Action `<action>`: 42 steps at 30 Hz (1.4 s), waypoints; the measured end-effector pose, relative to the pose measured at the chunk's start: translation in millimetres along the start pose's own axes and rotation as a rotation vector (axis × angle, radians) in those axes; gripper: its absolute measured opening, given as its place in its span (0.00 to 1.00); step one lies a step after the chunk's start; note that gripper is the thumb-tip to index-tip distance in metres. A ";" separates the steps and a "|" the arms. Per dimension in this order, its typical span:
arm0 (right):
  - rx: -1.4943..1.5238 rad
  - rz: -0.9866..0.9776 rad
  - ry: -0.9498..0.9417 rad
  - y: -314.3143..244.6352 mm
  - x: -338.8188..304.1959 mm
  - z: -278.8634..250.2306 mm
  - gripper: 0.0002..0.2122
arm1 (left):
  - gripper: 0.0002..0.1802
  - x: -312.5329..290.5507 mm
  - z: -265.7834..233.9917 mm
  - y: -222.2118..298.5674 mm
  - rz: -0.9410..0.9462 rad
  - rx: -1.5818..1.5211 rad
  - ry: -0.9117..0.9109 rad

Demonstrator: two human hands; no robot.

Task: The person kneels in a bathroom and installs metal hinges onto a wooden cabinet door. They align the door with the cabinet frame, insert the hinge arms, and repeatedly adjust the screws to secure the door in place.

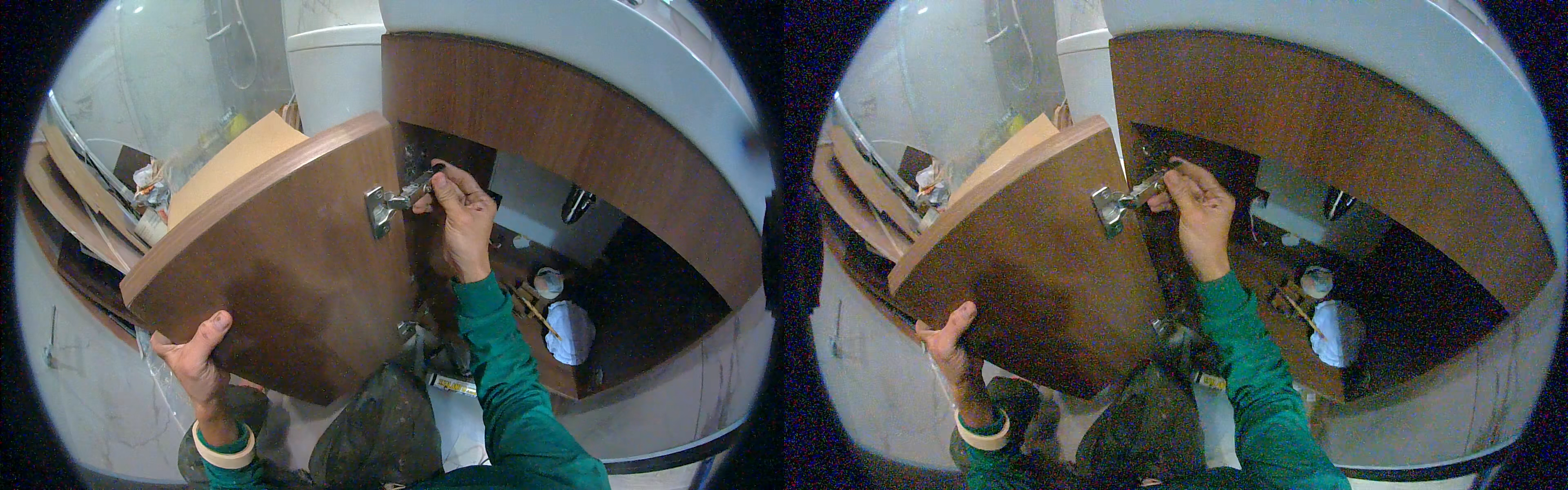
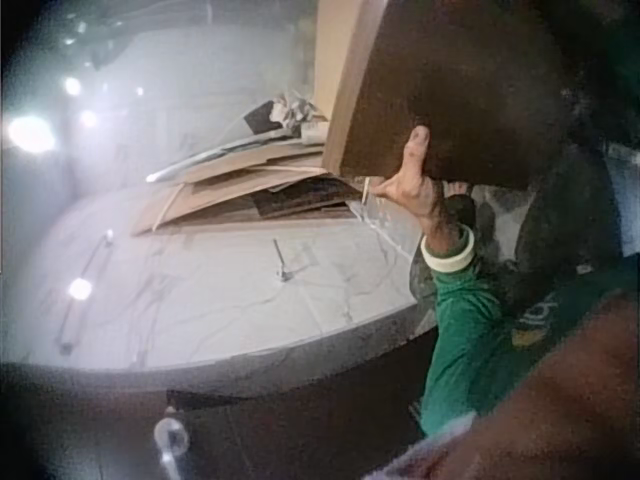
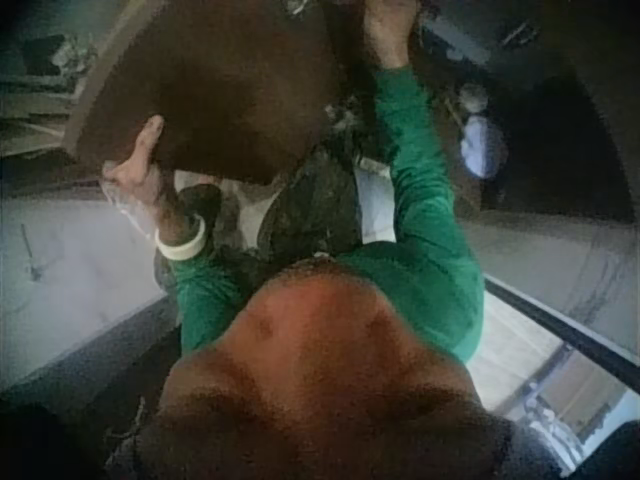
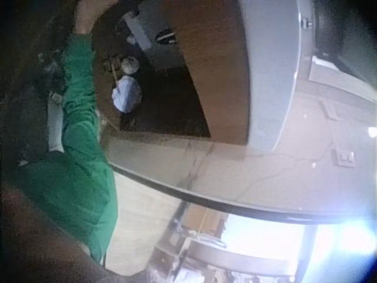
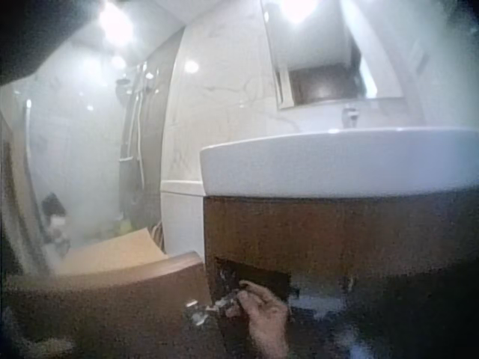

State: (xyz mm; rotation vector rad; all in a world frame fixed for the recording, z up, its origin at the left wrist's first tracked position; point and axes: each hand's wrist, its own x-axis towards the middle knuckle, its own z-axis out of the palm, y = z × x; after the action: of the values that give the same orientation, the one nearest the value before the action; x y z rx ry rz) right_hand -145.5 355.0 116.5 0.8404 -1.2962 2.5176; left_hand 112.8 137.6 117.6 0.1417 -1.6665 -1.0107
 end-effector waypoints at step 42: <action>-0.145 -0.121 0.151 43.6 30.2 -2.0 0.12 | 0.18 38.2 28.1 -17.0 -0.257 -0.133 0.042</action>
State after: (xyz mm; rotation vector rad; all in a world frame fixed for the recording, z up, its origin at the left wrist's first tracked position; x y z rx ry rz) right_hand -188.8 327.7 102.5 0.6632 -1.3187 2.3131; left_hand 68.3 120.5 134.2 0.2926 -1.5640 -1.2993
